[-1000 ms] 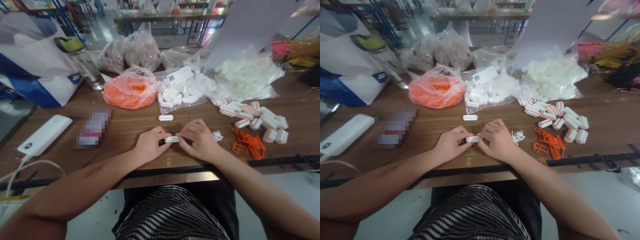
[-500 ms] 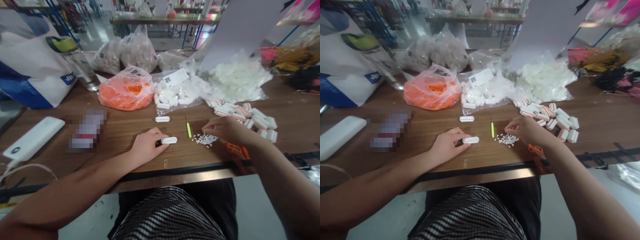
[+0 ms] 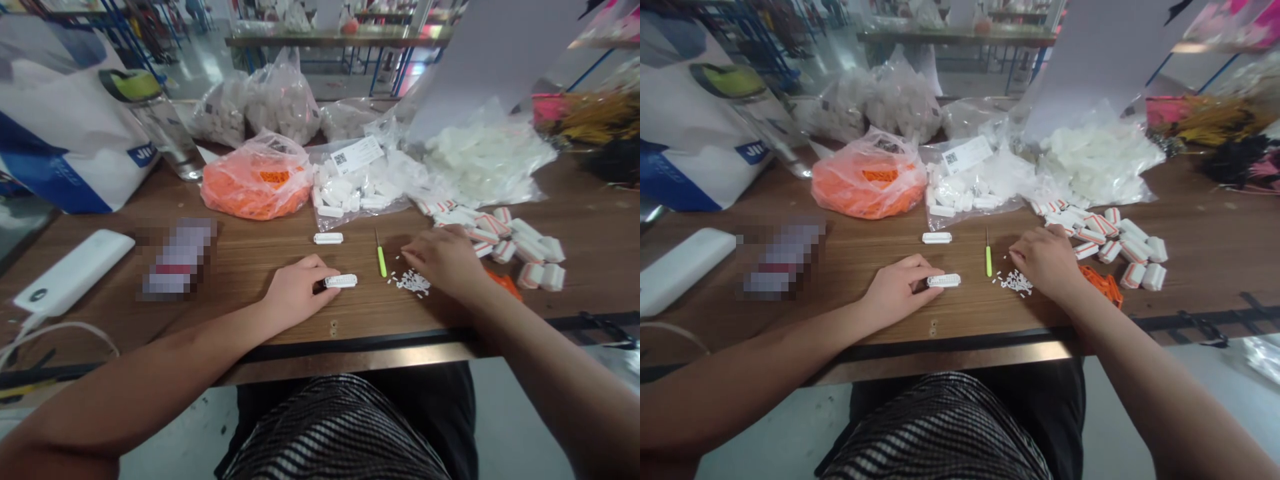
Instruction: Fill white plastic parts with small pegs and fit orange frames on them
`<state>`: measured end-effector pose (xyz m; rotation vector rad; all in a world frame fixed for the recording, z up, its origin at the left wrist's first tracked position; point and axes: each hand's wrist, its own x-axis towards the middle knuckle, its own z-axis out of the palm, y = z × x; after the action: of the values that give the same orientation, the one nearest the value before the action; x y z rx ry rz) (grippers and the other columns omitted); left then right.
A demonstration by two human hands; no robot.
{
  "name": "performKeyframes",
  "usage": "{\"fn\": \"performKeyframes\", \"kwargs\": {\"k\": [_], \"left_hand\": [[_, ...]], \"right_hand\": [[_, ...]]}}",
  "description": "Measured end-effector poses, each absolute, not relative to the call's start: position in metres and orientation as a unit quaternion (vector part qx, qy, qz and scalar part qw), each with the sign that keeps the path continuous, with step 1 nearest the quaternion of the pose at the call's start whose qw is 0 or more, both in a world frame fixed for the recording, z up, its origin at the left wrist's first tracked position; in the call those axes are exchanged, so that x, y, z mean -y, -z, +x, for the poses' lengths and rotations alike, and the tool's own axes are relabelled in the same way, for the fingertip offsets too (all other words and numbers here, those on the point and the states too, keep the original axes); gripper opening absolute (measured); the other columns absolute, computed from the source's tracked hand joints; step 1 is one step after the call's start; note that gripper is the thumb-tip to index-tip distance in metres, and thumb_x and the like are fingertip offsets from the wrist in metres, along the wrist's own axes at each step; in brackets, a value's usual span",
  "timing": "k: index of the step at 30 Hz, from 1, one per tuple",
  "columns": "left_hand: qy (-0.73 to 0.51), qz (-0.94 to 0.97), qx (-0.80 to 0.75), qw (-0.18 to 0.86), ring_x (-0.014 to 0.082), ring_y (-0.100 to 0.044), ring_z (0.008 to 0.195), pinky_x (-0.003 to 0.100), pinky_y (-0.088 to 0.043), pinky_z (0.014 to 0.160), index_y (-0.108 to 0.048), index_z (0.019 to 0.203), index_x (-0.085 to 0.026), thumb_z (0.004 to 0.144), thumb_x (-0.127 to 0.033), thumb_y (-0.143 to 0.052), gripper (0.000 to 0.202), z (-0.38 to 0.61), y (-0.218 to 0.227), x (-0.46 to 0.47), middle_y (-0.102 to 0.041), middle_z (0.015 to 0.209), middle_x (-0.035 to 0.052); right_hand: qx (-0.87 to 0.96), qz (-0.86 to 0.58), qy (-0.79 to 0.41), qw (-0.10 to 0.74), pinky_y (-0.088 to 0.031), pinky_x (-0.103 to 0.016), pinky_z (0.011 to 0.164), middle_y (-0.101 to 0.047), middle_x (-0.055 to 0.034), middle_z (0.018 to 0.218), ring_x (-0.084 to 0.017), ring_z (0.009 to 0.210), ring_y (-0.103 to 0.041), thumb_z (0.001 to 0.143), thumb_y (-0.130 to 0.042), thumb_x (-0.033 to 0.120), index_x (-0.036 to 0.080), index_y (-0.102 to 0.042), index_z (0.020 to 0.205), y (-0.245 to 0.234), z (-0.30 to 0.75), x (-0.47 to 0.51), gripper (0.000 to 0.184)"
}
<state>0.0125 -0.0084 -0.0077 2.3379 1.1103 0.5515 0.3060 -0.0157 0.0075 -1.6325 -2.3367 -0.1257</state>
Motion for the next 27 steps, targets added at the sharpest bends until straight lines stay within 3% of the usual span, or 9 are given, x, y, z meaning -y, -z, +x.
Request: {"fn": "performKeyframes", "kwargs": {"k": [4, 11, 17, 21, 27], "left_hand": [[-0.204, 0.858, -0.405, 0.242, 0.0096, -0.055, 0.062, 0.024, -0.046, 0.063, -0.071, 0.105, -0.027, 0.084, -0.031, -0.066, 0.023, 0.012, 0.008, 0.008, -0.066, 0.093, -0.0016], [-0.205, 0.860, -0.406, 0.233, 0.0098, -0.055, 0.062, 0.025, -0.046, 0.062, -0.071, 0.105, -0.027, 0.083, -0.032, -0.067, 0.022, 0.012, 0.009, 0.008, -0.066, 0.094, -0.0019], [-0.198, 0.862, -0.407, 0.229, 0.0101, -0.056, 0.063, 0.025, -0.047, 0.062, -0.071, 0.105, -0.028, 0.083, -0.031, -0.067, 0.022, 0.012, 0.008, 0.008, -0.066, 0.094, -0.0019], [-0.198, 0.862, -0.407, 0.231, 0.0103, -0.056, 0.063, 0.025, -0.047, 0.062, -0.071, 0.106, -0.027, 0.084, -0.031, -0.066, 0.023, 0.012, 0.008, 0.007, -0.066, 0.094, -0.0015], [-0.199, 0.861, -0.406, 0.232, 0.0102, -0.056, 0.063, 0.025, -0.046, 0.062, -0.071, 0.105, -0.027, 0.084, -0.032, -0.066, 0.023, 0.012, 0.009, 0.008, -0.066, 0.094, -0.0016]], "right_hand": [[0.816, -0.562, 0.087, 0.100, -0.035, -0.037, 0.071, -0.070, -0.0072, 0.071, -0.022, 0.070, -0.061, 0.086, -0.050, 0.027, 0.018, -0.072, 0.070, -0.004, 0.304, 0.017, 0.028], [0.732, -0.647, -0.066, 0.203, -0.042, -0.030, 0.059, -0.071, -0.0036, 0.068, -0.017, 0.059, -0.061, 0.082, -0.055, 0.033, 0.020, -0.074, 0.070, 0.006, 0.317, 0.012, 0.026], [0.693, -0.681, -0.104, 0.212, -0.042, -0.031, 0.053, -0.072, -0.0039, 0.065, -0.019, 0.056, -0.062, 0.082, -0.057, 0.039, 0.021, -0.077, 0.073, 0.011, 0.318, 0.010, 0.029], [0.670, -0.713, -0.072, 0.191, -0.042, -0.032, 0.059, -0.074, -0.0047, 0.070, -0.021, 0.064, -0.066, 0.078, -0.062, 0.038, 0.022, -0.078, 0.072, 0.010, 0.310, 0.011, 0.023], [0.637, -0.747, -0.086, 0.169, -0.041, -0.032, 0.056, -0.072, -0.0052, 0.061, -0.023, 0.061, -0.065, 0.074, -0.063, 0.031, 0.021, -0.076, 0.068, 0.004, 0.298, 0.008, 0.017]]}}
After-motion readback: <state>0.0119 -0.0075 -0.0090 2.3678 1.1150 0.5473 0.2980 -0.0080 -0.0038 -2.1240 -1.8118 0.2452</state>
